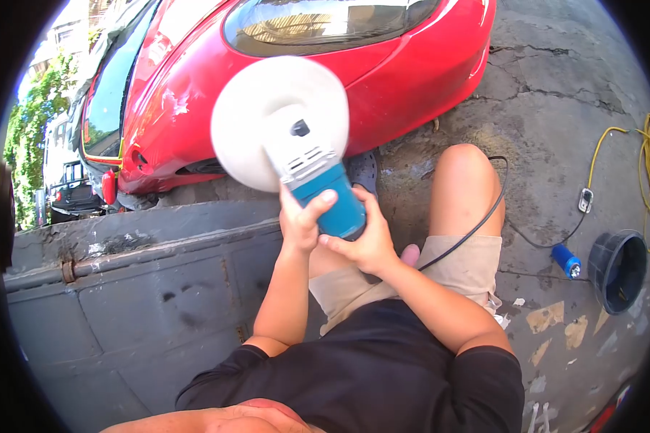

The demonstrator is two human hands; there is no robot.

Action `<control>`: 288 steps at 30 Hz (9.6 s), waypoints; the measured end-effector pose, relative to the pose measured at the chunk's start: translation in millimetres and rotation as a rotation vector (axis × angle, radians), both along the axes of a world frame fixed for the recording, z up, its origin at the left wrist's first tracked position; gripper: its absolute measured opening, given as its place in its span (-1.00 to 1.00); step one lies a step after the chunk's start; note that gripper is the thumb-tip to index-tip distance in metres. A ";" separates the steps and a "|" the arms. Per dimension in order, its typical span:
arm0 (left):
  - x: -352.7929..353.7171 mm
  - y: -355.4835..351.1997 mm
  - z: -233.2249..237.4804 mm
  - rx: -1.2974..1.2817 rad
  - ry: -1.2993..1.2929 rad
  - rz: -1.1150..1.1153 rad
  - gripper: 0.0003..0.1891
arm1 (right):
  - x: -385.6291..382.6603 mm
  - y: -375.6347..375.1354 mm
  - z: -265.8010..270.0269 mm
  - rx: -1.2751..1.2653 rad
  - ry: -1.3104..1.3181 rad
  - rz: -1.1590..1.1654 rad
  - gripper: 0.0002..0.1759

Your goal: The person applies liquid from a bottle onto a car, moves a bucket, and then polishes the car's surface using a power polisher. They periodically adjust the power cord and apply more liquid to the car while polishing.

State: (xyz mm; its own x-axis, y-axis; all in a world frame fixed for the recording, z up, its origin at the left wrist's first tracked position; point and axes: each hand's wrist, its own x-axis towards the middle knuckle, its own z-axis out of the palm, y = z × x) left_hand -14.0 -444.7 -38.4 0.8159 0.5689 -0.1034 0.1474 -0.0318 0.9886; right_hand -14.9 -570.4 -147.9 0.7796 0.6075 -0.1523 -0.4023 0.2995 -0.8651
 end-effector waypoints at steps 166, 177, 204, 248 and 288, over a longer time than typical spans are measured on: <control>49.5 106.4 150.4 0.103 -0.227 0.103 -0.38 | 96.4 94.3 172.8 0.446 -0.043 0.264 0.12; 67.4 124.7 168.2 0.087 -0.209 0.056 -0.46 | 106.7 116.5 185.7 0.377 -0.110 0.133 0.13; 6.2 59.6 100.4 0.117 -0.173 0.093 -0.37 | 50.4 45.1 133.0 0.286 -0.105 0.183 0.10; 17.2 69.4 122.1 0.159 -0.139 0.101 -0.43 | 59.9 60.9 148.8 0.192 -0.093 0.210 0.12; 40.2 84.8 136.0 0.053 -0.151 0.038 -0.31 | 80.8 70.9 160.7 0.168 -0.076 0.214 0.18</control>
